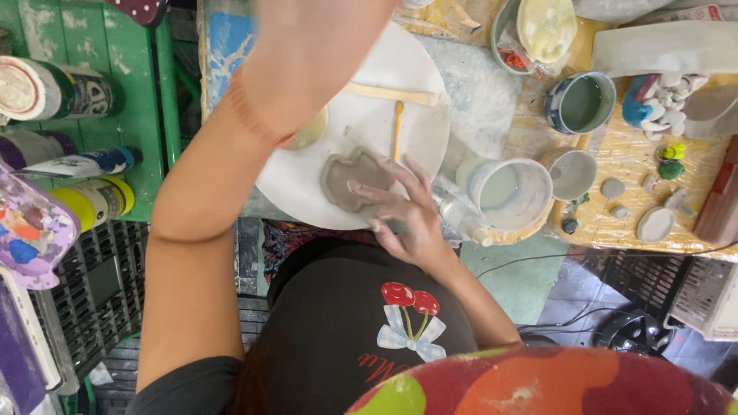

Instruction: The person uses a sponge to smooth the surface and edges of a small clay object held in their hand. They then place the object on a white surface and use a thin brush to apply a liquid to the interior of the piece.

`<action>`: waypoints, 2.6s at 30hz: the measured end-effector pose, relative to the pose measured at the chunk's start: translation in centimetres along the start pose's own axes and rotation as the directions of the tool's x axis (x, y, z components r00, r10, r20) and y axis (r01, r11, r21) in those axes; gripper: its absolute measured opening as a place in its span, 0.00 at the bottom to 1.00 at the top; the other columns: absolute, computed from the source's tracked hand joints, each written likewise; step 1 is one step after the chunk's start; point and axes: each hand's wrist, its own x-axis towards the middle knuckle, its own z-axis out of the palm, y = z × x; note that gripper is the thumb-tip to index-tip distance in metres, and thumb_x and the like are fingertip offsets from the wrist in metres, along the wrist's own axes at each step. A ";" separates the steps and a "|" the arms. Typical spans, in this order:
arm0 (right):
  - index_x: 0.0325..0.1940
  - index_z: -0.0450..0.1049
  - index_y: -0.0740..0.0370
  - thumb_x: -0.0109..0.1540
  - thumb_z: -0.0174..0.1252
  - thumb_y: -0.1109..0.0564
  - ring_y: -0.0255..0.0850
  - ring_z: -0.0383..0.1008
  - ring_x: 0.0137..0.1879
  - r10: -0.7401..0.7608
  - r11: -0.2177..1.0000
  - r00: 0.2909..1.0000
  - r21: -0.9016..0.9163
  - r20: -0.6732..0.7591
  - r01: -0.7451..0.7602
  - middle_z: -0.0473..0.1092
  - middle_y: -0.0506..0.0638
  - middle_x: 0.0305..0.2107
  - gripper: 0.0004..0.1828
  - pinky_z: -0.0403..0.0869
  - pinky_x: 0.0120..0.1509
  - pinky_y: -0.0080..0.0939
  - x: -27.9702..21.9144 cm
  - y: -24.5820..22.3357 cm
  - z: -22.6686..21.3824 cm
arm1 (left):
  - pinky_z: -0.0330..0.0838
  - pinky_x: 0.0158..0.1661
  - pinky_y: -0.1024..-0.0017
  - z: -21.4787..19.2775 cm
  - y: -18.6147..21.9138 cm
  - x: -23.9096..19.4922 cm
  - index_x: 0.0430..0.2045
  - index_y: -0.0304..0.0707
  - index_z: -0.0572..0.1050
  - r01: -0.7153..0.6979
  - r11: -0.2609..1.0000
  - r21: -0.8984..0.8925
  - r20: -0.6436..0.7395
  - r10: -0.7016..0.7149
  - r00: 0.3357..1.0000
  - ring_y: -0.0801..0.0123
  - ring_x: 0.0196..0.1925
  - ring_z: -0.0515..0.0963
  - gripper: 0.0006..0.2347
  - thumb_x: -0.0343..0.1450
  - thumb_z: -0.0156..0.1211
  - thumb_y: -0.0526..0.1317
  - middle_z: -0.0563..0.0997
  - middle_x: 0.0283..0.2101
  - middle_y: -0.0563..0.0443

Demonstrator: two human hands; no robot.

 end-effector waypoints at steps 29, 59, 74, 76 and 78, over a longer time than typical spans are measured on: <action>0.29 0.64 0.64 0.71 0.52 0.53 0.49 0.73 0.34 0.135 0.989 0.986 0.074 -0.103 -0.128 0.75 0.58 0.32 0.18 0.70 0.42 0.46 -2.0 2.7 2.5 | 0.67 0.69 0.67 -0.2 9.0 -17.2 0.66 0.28 0.63 0.374 -0.097 -0.922 0.356 -0.587 0.727 0.61 0.64 0.76 0.22 0.88 0.31 0.50 0.70 0.68 0.39; 0.29 0.64 0.58 0.72 0.46 0.47 0.50 0.73 0.35 0.039 0.998 0.998 -0.038 -0.051 -0.041 0.74 0.51 0.35 0.19 0.68 0.44 0.52 -2.3 3.0 2.4 | 0.69 0.66 0.65 1.8 10.5 -17.8 0.68 0.28 0.58 0.365 -0.123 -0.923 0.359 -0.614 0.702 0.57 0.63 0.79 0.27 0.84 0.29 0.55 0.70 0.67 0.37; 0.34 0.64 0.62 0.73 0.49 0.50 0.49 0.71 0.32 -0.025 1.000 1.000 -0.012 -0.005 0.024 0.77 0.56 0.38 0.17 0.66 0.42 0.50 -2.9 4.1 3.2 | 0.70 0.64 0.63 1.7 10.7 -17.1 0.67 0.31 0.56 0.355 -0.122 -0.927 0.345 -0.653 0.674 0.56 0.60 0.80 0.26 0.82 0.32 0.56 0.73 0.61 0.35; 0.33 0.63 0.62 0.73 0.48 0.48 0.47 0.73 0.33 0.017 0.999 1.000 0.049 0.010 -0.018 0.78 0.54 0.37 0.19 0.65 0.43 0.50 -2.8 3.9 2.6 | 0.70 0.64 0.63 1.7 10.8 -17.2 0.67 0.32 0.57 0.357 -0.129 -0.925 0.351 -0.649 0.675 0.56 0.60 0.80 0.26 0.82 0.32 0.56 0.75 0.60 0.38; 0.29 0.62 0.60 0.72 0.49 0.47 0.50 0.73 0.36 0.097 0.995 0.995 0.003 0.003 -0.097 0.77 0.52 0.36 0.21 0.66 0.44 0.49 -2.9 3.5 2.0 | 0.70 0.64 0.63 1.8 10.8 -17.2 0.68 0.31 0.57 0.363 -0.133 -0.922 0.358 -0.647 0.673 0.56 0.60 0.81 0.27 0.82 0.32 0.56 0.75 0.60 0.38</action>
